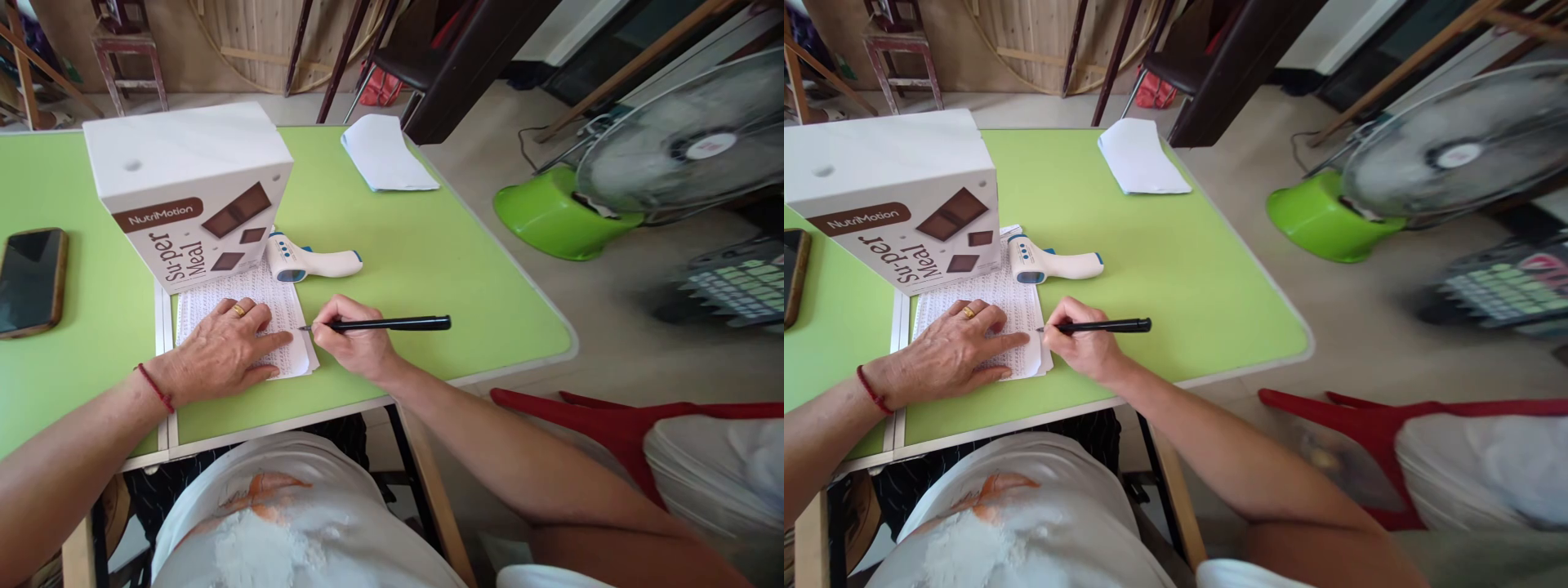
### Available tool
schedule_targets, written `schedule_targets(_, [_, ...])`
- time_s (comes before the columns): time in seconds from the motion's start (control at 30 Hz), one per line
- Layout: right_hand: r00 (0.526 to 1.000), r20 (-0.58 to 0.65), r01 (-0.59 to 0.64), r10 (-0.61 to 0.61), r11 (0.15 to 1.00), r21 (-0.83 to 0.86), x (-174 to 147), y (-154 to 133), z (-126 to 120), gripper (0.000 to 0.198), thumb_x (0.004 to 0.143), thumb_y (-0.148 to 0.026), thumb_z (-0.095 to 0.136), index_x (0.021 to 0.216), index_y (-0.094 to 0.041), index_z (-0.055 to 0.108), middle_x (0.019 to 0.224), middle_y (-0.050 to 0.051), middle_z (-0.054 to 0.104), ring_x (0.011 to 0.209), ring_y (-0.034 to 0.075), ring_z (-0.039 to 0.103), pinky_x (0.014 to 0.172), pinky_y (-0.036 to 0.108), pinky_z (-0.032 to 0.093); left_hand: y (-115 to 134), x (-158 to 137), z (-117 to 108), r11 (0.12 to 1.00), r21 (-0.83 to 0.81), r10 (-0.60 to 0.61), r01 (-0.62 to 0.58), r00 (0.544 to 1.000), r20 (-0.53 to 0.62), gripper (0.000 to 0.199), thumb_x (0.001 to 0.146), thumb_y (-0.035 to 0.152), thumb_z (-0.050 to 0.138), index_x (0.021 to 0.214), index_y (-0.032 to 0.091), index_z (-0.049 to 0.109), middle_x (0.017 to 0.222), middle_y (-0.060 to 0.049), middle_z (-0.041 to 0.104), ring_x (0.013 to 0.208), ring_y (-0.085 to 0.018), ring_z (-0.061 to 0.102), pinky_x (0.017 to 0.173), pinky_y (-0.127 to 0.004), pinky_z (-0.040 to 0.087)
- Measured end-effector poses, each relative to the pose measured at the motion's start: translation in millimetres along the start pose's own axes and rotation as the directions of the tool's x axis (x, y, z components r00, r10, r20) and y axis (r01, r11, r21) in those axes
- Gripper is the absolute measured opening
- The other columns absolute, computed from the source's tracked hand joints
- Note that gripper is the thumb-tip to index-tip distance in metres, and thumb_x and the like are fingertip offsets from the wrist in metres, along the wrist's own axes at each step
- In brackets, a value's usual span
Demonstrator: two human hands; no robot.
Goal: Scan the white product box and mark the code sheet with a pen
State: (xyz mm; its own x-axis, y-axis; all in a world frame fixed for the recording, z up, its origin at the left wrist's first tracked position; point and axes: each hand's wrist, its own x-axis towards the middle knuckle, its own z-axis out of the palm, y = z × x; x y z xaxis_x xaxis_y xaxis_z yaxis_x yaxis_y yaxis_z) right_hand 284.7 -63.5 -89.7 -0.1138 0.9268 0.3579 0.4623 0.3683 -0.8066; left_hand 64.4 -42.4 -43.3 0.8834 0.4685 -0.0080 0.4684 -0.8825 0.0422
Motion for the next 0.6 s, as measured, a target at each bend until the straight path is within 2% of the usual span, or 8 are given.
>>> schedule_targets(0.17, [0.971,-0.192,0.118,-0.143,0.984,-0.137,-2,3,-3,0.01,0.074,-0.015,0.059,0.07,-0.023,0.054,0.058,-0.005,0.057,0.05,0.011,0.05,0.05,0.025,0.042,0,0,2,1.0,-0.002,-0.001,0.001,1.0,-0.016,0.036,0.095,0.038,0.052,0.128,0.025,0.059,0.102,-0.011,0.052,0.087,-0.027,0.05,0.079,-0.042,0.042])
schedule_targets(0.27, [0.939,-0.166,0.24,-0.301,0.92,-0.31,1,4,-10,0.012,0.075,-0.01,0.058,0.078,-0.022,0.06,0.068,-0.001,0.062,0.06,0.014,0.056,0.058,0.028,0.047,-2,-1,4,1.0,-0.007,0.009,-0.01,0.999,-0.044,0.032,0.094,0.039,0.054,0.121,0.023,0.063,0.101,-0.011,0.055,0.086,-0.026,0.052,0.079,-0.041,0.043])
schedule_targets(0.33, [0.911,-0.121,0.302,-0.395,0.835,-0.46,2,3,-15,0.016,0.075,-0.007,0.056,0.079,-0.021,0.063,0.068,0.0,0.063,0.063,0.016,0.057,0.061,0.03,0.046,-6,-2,5,1.0,-0.001,0.03,-0.03,0.997,-0.076,0.026,0.094,0.038,0.054,0.11,0.021,0.066,0.099,-0.011,0.057,0.084,-0.025,0.053,0.078,-0.039,0.043])
schedule_targets(0.4, [0.898,-0.062,0.316,-0.437,0.734,-0.602,1,-1,-21,0.019,0.075,-0.004,0.056,0.079,-0.021,0.065,0.067,0.001,0.064,0.065,0.017,0.058,0.063,0.032,0.043,-11,-3,2,0.998,0.017,0.064,-0.061,0.983,-0.173,0.021,0.095,0.032,0.052,0.094,0.018,0.068,0.094,-0.01,0.059,0.081,-0.023,0.054,0.076,-0.038,0.044])
schedule_targets(0.47, [0.907,0.006,0.306,-0.421,0.649,-0.696,-1,-5,-25,0.019,0.075,-0.004,0.057,0.078,-0.02,0.067,0.068,0.002,0.066,0.068,0.019,0.059,0.064,0.033,0.04,-17,-6,-3,0.996,0.046,0.09,-0.079,0.927,-0.365,0.019,0.095,0.026,0.051,0.083,0.018,0.065,0.089,-0.008,0.06,0.079,-0.021,0.054,0.074,-0.036,0.045])
schedule_targets(0.5, [0.917,0.039,0.301,-0.398,0.621,-0.724,-2,-7,-27,0.018,0.076,-0.004,0.058,0.078,-0.019,0.068,0.068,0.002,0.067,0.069,0.019,0.059,0.065,0.033,0.039,-19,-8,-6,0.995,0.067,0.097,-0.073,0.87,-0.483,0.016,0.093,0.023,0.053,0.082,0.018,0.063,0.088,-0.007,0.059,0.077,-0.021,0.053,0.073,-0.036,0.045])
schedule_targets(0.57, [0.934,0.097,0.293,-0.343,0.584,-0.757,-6,-9,-28,0.016,0.077,-0.007,0.059,0.078,-0.019,0.07,0.071,0.003,0.068,0.07,0.02,0.059,0.066,0.033,0.038,-24,-12,-14,0.993,0.113,0.091,-0.017,0.722,-0.686,0.002,0.087,0.018,0.059,0.086,0.02,0.06,0.087,-0.006,0.057,0.076,-0.02,0.053,0.071,-0.037,0.045])
schedule_targets(0.6, [0.939,0.121,0.294,-0.32,0.572,-0.766,-8,-9,-28,0.016,0.077,-0.007,0.06,0.078,-0.019,0.07,0.072,0.003,0.069,0.07,0.02,0.059,0.067,0.033,0.037,-26,-14,-18,0.991,0.13,0.084,0.025,0.645,-0.76,0.007,0.084,0.017,0.063,0.089,0.02,0.059,0.089,-0.006,0.056,0.079,-0.021,0.054,0.071,-0.038,0.044])
